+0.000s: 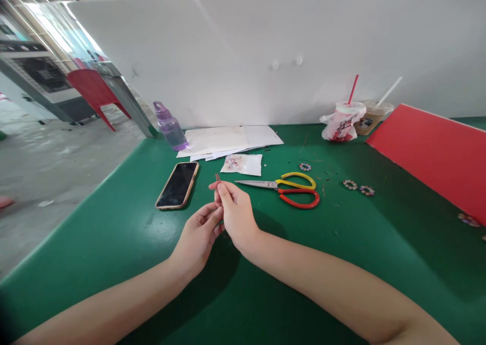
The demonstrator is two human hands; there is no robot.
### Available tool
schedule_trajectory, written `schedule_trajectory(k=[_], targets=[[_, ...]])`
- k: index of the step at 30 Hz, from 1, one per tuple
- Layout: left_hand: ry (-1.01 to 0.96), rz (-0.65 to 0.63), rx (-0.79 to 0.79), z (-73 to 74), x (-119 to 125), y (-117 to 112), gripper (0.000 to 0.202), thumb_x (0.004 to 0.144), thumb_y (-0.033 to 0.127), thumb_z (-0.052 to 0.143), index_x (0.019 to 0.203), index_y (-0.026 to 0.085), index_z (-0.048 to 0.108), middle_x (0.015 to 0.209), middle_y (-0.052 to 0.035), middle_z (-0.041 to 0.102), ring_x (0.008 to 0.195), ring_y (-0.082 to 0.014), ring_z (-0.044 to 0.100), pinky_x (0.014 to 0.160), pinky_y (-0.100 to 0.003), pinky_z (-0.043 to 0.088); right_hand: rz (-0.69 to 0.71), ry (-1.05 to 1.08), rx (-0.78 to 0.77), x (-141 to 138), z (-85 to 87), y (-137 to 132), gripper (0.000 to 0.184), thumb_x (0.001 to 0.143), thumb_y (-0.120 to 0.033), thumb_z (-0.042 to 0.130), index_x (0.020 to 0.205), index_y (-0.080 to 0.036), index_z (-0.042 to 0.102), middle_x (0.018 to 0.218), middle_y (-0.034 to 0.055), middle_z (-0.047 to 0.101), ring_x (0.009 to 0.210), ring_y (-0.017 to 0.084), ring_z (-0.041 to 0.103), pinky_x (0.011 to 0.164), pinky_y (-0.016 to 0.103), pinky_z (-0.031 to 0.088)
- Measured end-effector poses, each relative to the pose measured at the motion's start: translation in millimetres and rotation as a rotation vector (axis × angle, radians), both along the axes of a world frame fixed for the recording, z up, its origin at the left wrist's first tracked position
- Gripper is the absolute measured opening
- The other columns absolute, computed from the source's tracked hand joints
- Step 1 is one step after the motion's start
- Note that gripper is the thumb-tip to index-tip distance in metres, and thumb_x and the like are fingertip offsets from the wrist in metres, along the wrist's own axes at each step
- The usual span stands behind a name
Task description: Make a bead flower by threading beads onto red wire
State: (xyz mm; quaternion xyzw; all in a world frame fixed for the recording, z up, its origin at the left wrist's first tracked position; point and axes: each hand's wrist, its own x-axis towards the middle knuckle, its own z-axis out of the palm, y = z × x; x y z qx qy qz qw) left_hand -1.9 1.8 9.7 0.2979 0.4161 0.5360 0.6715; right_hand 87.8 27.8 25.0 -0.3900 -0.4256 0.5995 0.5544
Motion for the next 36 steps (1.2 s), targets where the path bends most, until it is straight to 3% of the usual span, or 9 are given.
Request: schedule_trajectory(k=[6, 12, 17, 24, 30, 32, 36], targets=[[-0.052, -0.044, 0.017, -5.5, 0, 4, 0.014, 0.081, 0.027, 0.062, 0.087, 0.015, 0.064, 0.082, -0.0023, 0.063, 0.077, -0.0108, 0.058, 0.07, -0.022, 0.045, 0.071, 0.02, -0.056, 0, 0.8, 1, 0.023, 0.084, -0.042, 0.05, 0.081, -0.022, 0.061, 0.072, -0.0015, 0.05, 0.056, 0.008, 0.043, 0.041, 0.019, 0.031], [-0.076, -0.108, 0.03, 1.6, -3, 5, 0.014, 0.083, 0.029, 0.06, 0.082, 0.015, 0.062, 0.072, 0.0011, 0.058, 0.064, -0.0074, 0.055, 0.06, -0.019, 0.044, 0.123, 0.033, -0.123, 4, 4.9, 6, 0.024, 0.081, -0.043, 0.054, 0.09, -0.024, 0.064, 0.075, -0.003, 0.051, 0.042, 0.003, 0.036, 0.031, 0.016, 0.026], [-0.05, -0.126, 0.031, 4.3, -6, 7, 0.016, 0.082, 0.03, 0.061, 0.08, 0.014, 0.062, 0.072, -0.0006, 0.061, 0.064, -0.0088, 0.059, 0.065, -0.023, 0.049, 0.136, 0.055, -0.126, 4, 4.2, 7, 0.024, 0.081, -0.043, 0.055, 0.091, -0.024, 0.066, 0.076, -0.002, 0.055, 0.047, 0.004, 0.045, 0.036, 0.016, 0.036], [-0.047, -0.103, 0.062, 4.7, -9, 8, 0.015, 0.083, 0.028, 0.06, 0.08, 0.014, 0.063, 0.071, -0.0001, 0.062, 0.062, -0.0074, 0.058, 0.062, -0.02, 0.048, 0.142, 0.061, -0.115, 3, 2.2, 7, 0.027, 0.083, -0.042, 0.055, 0.101, -0.026, 0.066, 0.092, 0.0028, 0.065, 0.063, 0.008, 0.055, 0.043, 0.015, 0.04], [-0.055, -0.087, 0.056, 4.6, -8, 8, 0.015, 0.083, 0.027, 0.06, 0.081, 0.013, 0.064, 0.071, -0.0007, 0.062, 0.063, -0.0072, 0.058, 0.063, -0.02, 0.048, 0.144, 0.065, -0.115, 2, 1.2, 7, 0.027, 0.083, -0.041, 0.055, 0.103, -0.026, 0.066, 0.092, 0.0017, 0.064, 0.063, 0.007, 0.055, 0.046, 0.016, 0.042], [-0.06, -0.088, 0.043, 3.9, -8, 8, 0.015, 0.083, 0.027, 0.06, 0.081, 0.012, 0.063, 0.07, -0.0004, 0.061, 0.062, -0.0069, 0.057, 0.062, -0.019, 0.048, 0.148, 0.065, -0.116, 1, 0.4, 7, 0.026, 0.082, -0.042, 0.056, 0.099, -0.025, 0.066, 0.085, -0.0003, 0.061, 0.055, 0.004, 0.05, 0.042, 0.015, 0.039], [-0.074, -0.108, 0.019, 4.0, -8, 7, 0.017, 0.084, 0.025, 0.058, 0.075, 0.011, 0.06, 0.065, 0.0002, 0.058, 0.056, -0.0062, 0.055, 0.055, -0.018, 0.045, 0.141, 0.046, -0.102, 1, -1.1, 5, 0.027, 0.08, -0.044, 0.057, 0.073, -0.018, 0.062, 0.075, -0.0027, 0.059, 0.039, 0.001, 0.036, 0.031, 0.014, 0.03]])
